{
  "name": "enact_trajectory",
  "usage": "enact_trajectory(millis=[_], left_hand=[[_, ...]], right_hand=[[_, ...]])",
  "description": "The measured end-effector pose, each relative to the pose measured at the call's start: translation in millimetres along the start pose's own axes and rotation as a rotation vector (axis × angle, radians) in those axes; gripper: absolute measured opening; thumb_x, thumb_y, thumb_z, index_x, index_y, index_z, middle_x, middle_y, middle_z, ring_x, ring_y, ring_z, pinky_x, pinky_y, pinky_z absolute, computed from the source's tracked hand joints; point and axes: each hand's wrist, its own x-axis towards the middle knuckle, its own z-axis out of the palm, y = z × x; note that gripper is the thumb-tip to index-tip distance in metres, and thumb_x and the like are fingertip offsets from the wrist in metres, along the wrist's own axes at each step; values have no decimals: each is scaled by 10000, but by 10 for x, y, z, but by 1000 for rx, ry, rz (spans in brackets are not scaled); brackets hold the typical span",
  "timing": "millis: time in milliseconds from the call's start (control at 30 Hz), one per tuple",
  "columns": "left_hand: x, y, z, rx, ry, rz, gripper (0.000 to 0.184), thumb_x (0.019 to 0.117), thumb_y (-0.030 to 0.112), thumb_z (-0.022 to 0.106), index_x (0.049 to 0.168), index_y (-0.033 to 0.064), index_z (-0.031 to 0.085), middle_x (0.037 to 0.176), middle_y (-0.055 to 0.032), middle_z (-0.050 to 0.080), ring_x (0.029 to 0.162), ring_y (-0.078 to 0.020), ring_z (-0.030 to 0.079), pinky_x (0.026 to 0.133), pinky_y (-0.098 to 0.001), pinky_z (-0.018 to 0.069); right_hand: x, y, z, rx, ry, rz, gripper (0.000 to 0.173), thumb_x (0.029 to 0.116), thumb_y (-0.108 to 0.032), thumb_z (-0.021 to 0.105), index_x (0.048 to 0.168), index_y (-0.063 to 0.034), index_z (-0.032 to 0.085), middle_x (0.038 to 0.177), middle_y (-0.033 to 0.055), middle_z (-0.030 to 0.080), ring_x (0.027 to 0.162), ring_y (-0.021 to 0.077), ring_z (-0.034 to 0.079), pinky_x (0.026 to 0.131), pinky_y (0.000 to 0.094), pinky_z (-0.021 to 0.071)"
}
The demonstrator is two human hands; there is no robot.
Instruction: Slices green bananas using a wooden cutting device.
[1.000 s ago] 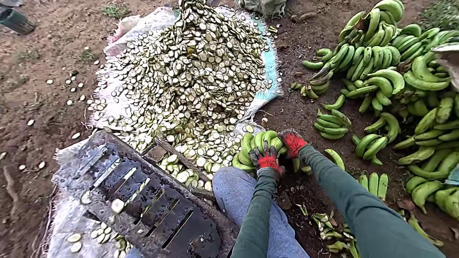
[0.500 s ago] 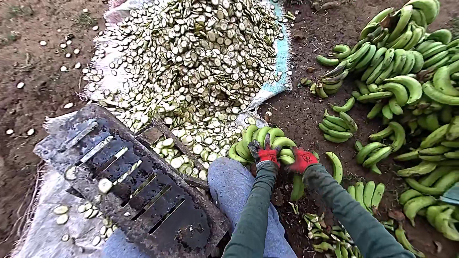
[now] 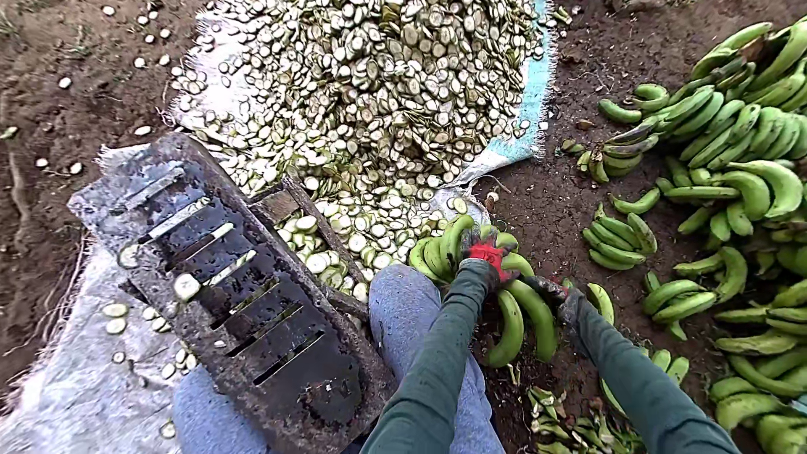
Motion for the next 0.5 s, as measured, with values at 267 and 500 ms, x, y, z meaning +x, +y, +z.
enact_trajectory(millis=[267, 500], left_hand=[[312, -103, 330, 136, 70, -23, 737, 734, 651, 759, 1417, 476, 543, 1638, -35, 358, 1519, -452, 197, 1164, -723, 165], [567, -54, -44, 45, 76, -112, 609, 737, 598, 800, 1295, 394, 669, 1552, -96, 469, 1462, -447, 320, 1073, -730, 320]], right_hand=[[92, 236, 212, 176, -25, 67, 451, 810, -271, 700, 1176, -17, 628, 940, 144, 719, 823, 226, 717, 737, 395, 614], [-1187, 1033, 1457, -304, 542, -47, 685, 762, -117, 806, 1362, 84, 544, 1114, 194, 701, 979, 200, 699, 902, 381, 586]])
